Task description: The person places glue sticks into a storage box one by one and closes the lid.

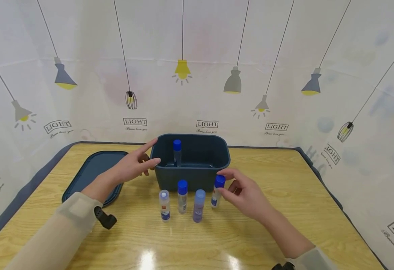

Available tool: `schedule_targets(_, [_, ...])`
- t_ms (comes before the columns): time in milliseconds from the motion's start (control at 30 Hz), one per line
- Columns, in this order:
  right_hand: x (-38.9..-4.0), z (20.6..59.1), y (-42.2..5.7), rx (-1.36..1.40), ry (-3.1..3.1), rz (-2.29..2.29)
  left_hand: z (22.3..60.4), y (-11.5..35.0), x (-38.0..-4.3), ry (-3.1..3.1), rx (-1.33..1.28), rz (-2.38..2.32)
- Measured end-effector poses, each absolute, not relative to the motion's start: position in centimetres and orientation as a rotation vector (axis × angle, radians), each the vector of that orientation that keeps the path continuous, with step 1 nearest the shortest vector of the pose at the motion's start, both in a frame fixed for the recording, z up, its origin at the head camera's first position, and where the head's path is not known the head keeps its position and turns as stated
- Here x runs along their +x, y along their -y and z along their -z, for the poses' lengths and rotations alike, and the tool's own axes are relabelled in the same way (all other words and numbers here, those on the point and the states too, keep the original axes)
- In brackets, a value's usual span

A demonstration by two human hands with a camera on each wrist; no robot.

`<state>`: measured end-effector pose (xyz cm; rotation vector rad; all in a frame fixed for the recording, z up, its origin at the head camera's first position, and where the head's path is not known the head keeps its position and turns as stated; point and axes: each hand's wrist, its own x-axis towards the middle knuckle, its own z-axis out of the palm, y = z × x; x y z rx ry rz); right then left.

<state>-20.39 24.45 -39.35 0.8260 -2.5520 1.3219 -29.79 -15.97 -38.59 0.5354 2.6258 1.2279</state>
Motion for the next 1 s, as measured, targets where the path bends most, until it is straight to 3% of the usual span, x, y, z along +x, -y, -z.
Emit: schedule_targets(1000, [-20.1,32.9,-24.3,0.891,2.117,-1.299,38.5,15.9,-29.6,-2.619,0.525,-1.234])
